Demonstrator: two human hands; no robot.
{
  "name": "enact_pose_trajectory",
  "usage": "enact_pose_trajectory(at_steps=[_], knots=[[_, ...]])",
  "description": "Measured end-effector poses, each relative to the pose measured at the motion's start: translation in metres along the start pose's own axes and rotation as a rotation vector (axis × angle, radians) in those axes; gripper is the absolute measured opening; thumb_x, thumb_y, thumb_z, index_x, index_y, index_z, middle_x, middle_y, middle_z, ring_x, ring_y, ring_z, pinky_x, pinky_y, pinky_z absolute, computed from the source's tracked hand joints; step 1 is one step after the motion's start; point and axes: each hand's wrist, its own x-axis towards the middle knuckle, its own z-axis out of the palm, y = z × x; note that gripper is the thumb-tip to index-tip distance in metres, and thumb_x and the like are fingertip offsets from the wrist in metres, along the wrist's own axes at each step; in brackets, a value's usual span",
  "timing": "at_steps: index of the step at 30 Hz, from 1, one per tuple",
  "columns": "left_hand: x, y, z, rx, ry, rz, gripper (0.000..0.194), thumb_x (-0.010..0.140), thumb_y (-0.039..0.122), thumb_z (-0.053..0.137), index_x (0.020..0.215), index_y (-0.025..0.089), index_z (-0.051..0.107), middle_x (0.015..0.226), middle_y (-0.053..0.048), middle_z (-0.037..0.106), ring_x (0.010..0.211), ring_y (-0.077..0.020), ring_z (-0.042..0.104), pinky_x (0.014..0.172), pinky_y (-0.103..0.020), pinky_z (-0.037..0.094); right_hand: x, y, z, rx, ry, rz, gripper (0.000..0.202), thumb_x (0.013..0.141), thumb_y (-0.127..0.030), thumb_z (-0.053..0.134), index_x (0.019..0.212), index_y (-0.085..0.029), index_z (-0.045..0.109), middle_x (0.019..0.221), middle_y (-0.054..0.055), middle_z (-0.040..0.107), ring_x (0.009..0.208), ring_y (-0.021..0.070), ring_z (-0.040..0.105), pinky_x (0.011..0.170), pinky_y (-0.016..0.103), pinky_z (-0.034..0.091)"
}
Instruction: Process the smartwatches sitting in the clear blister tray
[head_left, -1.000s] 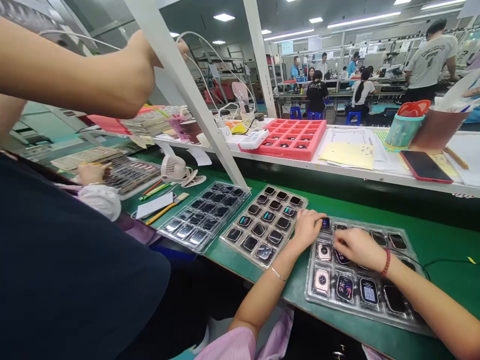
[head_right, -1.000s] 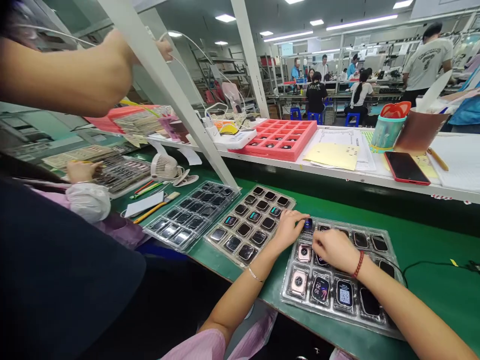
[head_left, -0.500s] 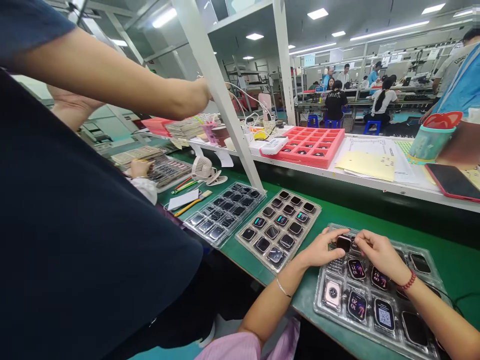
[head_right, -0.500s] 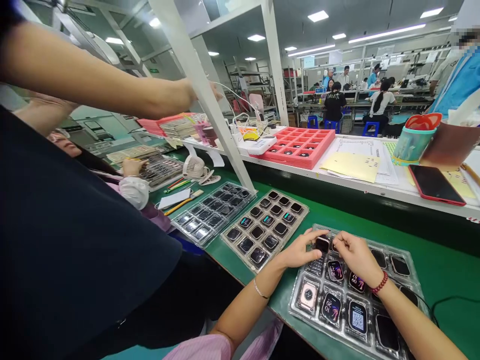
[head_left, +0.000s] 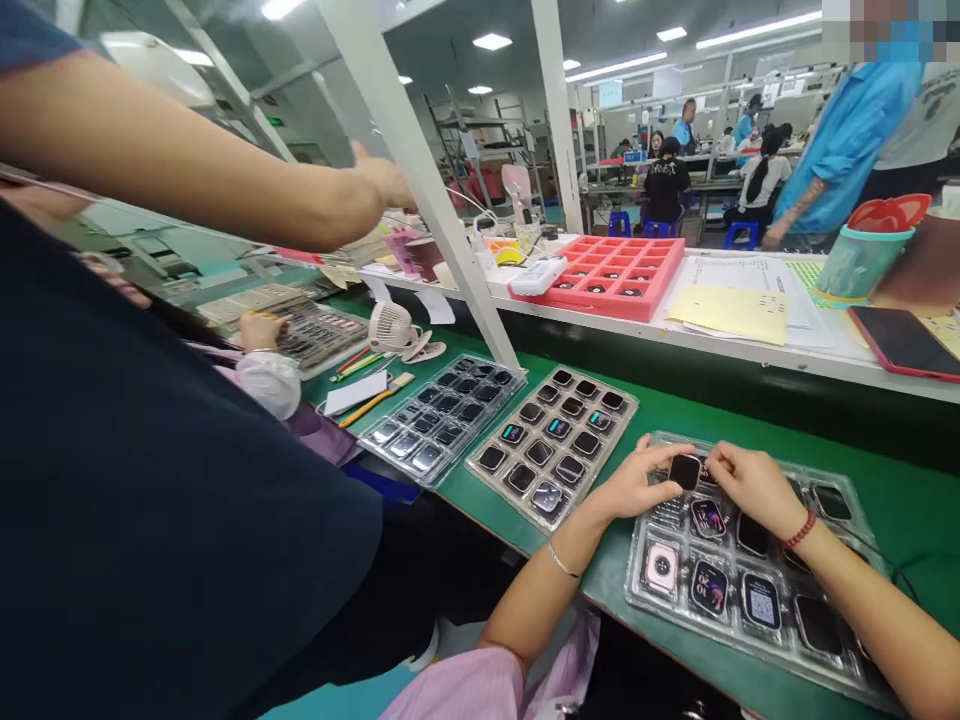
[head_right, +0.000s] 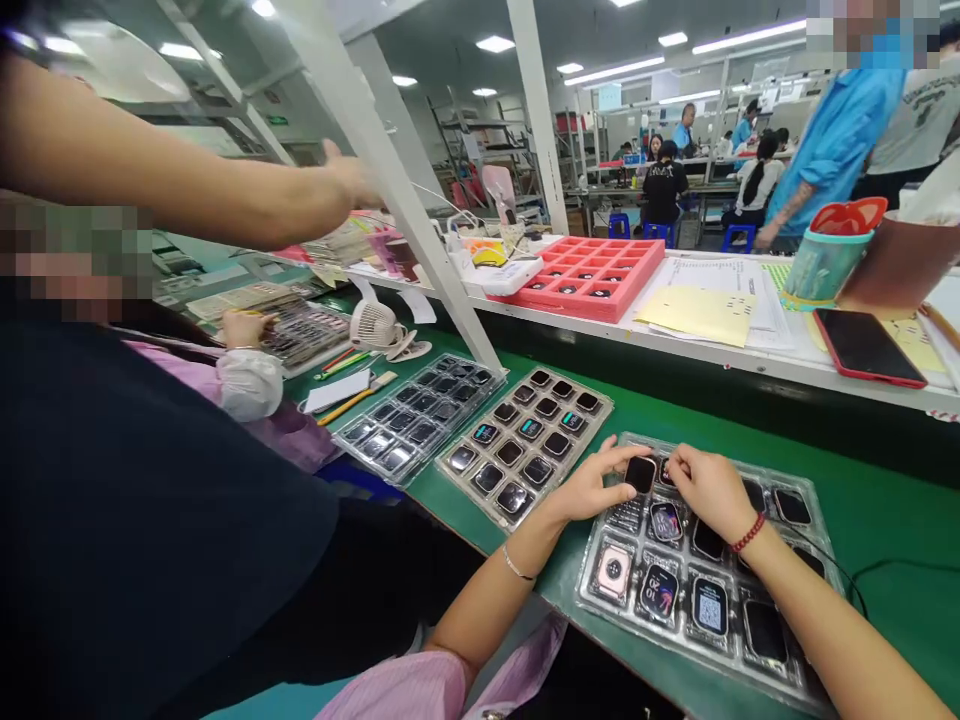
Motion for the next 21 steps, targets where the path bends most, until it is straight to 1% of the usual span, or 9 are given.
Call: enact_pose_trajectory(at_steps=[3,4,6,8,10,14,16,18,21], knots=[[-0.001,0.001,-0.001,0.33,0.045,-0.018,0.05,0.082,0.033,0.065,0.13,0.022,0.054,0.11,-0.006,0.058,0.113,-0.0207,0.048,0.114,-0.048,-0.007,-0.008,-0.008,-0.017,0.017,0.061,0.007,0.036,0.089,-0.048,0.041,0.079,-0.017,0.058,0.067,0.0,0.057,0.06,0.0135,0.051,0.058,0.025,0.031],[-0.001,0.001,-0.002,0.418,0.045,-0.022,0.048,0.081,0.032,0.066,0.127,0.022,0.056,0.113,-0.006,0.057,0.116,-0.0215,0.045,0.114,-0.049,-0.009,-0.014,-0.015,-0.021,0.029,0.046,-0.021,0.034,0.089,-0.046,0.043,0.078,-0.017,0.058,0.067,0.0,0.057,0.059,0.0128,0.051,0.058,0.024,0.031],[-0.001,0.002,-0.004,0.505,0.041,-0.036,0.047,0.08,0.032,0.066,0.125,0.022,0.058,0.122,-0.006,0.053,0.122,-0.0226,0.039,0.113,-0.05,-0.011,-0.027,-0.032,-0.024,0.022,-0.07,-0.105,0.028,0.091,-0.038,0.043,0.078,-0.017,0.058,0.066,0.0,0.056,0.058,0.012,0.05,0.058,0.023,0.031],[-0.003,0.003,-0.006,0.505,0.026,-0.052,0.046,0.082,0.033,0.065,0.126,0.023,0.058,0.132,-0.005,0.048,0.127,-0.0229,0.035,0.114,-0.049,-0.008,-0.04,-0.05,-0.019,-0.057,-0.234,-0.174,0.022,0.091,-0.028,0.044,0.077,-0.016,0.057,0.066,-0.001,0.057,0.058,0.0118,0.05,0.058,0.023,0.028],[-0.005,0.004,-0.008,0.479,-0.008,-0.063,0.041,0.085,0.034,0.063,0.124,0.025,0.059,0.137,-0.004,0.044,0.131,-0.0233,0.031,0.115,-0.05,-0.003,-0.051,-0.063,-0.01,-0.199,-0.366,-0.219,0.017,0.091,-0.021,0.047,0.078,-0.016,0.055,0.069,0.0,0.058,0.06,0.0132,0.051,0.057,0.025,0.023],[-0.011,0.006,-0.009,0.476,-0.103,-0.093,0.032,0.088,0.031,0.06,0.12,0.03,0.062,0.145,0.001,0.037,0.138,-0.0244,0.023,0.113,-0.055,-0.003,-0.065,-0.074,0.005,-0.401,-0.553,-0.298,0.011,0.09,-0.021,0.05,0.082,-0.018,0.057,0.074,0.001,0.061,0.065,0.0183,0.055,0.056,0.029,0.015],[-0.015,0.007,-0.008,0.464,-0.118,-0.096,0.038,0.088,0.031,0.06,0.126,0.03,0.059,0.148,-0.001,0.034,0.139,-0.0246,0.021,0.114,-0.054,-0.003,-0.069,-0.074,0.008,-0.418,-0.6,-0.323,0.01,0.089,-0.022,0.051,0.082,-0.018,0.057,0.075,0.002,0.061,0.065,0.0188,0.055,0.056,0.03,0.014],[-0.018,0.008,-0.007,0.407,-0.087,-0.085,0.045,0.089,0.034,0.058,0.133,0.029,0.053,0.147,-0.003,0.035,0.139,-0.024,0.022,0.115,-0.051,-0.002,-0.07,-0.074,0.007,-0.378,-0.597,-0.337,0.011,0.088,-0.02,0.049,0.08,-0.018,0.056,0.072,0.001,0.059,0.061,0.0171,0.051,0.056,0.029,0.016],[-0.024,0.013,-0.007,0.229,0.001,-0.022,0.047,0.092,0.043,0.054,0.136,0.025,0.05,0.143,-0.005,0.041,0.137,-0.023,0.03,0.116,-0.046,0.003,-0.067,-0.07,0.002,-0.098,-0.538,-0.315,0.019,0.091,-0.019,0.044,0.073,-0.015,0.051,0.063,-0.001,0.052,0.055,0.0122,0.042,0.056,0.027,0.023]])
